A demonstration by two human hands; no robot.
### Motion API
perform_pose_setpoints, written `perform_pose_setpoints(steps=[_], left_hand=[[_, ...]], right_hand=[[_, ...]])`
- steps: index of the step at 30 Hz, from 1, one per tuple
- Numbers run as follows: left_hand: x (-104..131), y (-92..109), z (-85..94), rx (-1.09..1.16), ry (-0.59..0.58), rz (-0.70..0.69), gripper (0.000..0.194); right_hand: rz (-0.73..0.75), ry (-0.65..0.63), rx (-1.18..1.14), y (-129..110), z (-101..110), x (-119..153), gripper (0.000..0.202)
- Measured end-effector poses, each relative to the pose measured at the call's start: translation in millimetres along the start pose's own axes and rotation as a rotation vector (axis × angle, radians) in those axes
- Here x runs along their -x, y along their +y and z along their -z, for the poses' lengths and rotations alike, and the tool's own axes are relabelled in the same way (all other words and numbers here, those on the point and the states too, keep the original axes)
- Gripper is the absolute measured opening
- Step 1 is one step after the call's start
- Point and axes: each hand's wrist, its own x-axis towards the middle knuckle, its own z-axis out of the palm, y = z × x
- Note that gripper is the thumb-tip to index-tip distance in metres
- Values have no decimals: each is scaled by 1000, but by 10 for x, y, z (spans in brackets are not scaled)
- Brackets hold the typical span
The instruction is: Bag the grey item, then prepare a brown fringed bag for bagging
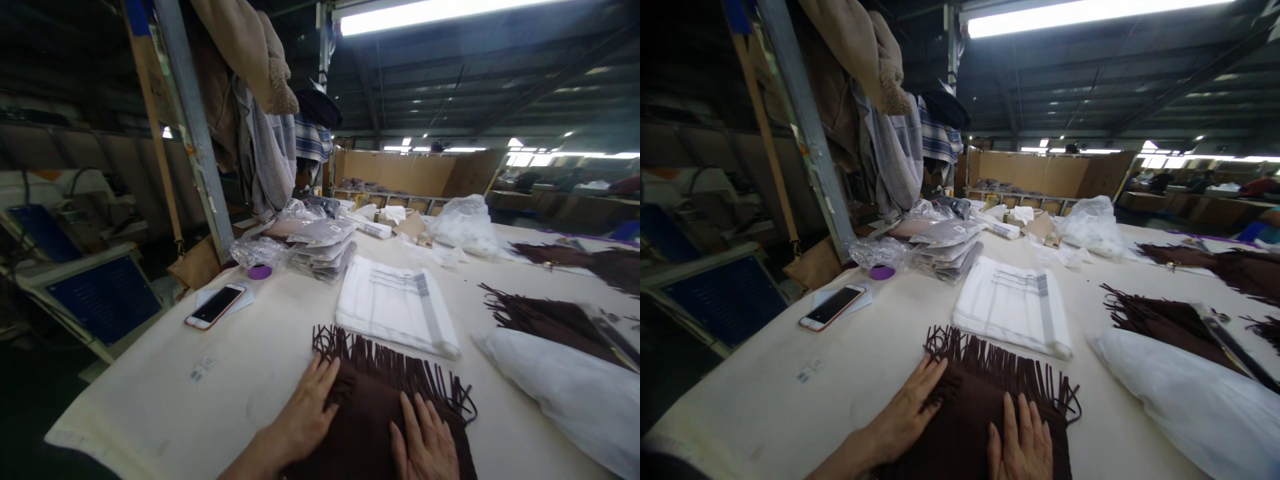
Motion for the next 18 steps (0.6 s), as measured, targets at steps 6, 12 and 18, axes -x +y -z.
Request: perform_pose_setpoints(steps=[6,12,18], left_hand=[[6,114,-475,-479,-16,-68,65],[15,269,-633,-442,-29,-179,68],[119,473,-466,-418,-220,-391,62]], right_hand=[[-39,35,24,-123,267,-183,55],[-204,10,-57,-246,297,-233,60],[-132,-15,-154,-119,156,-176,51]])
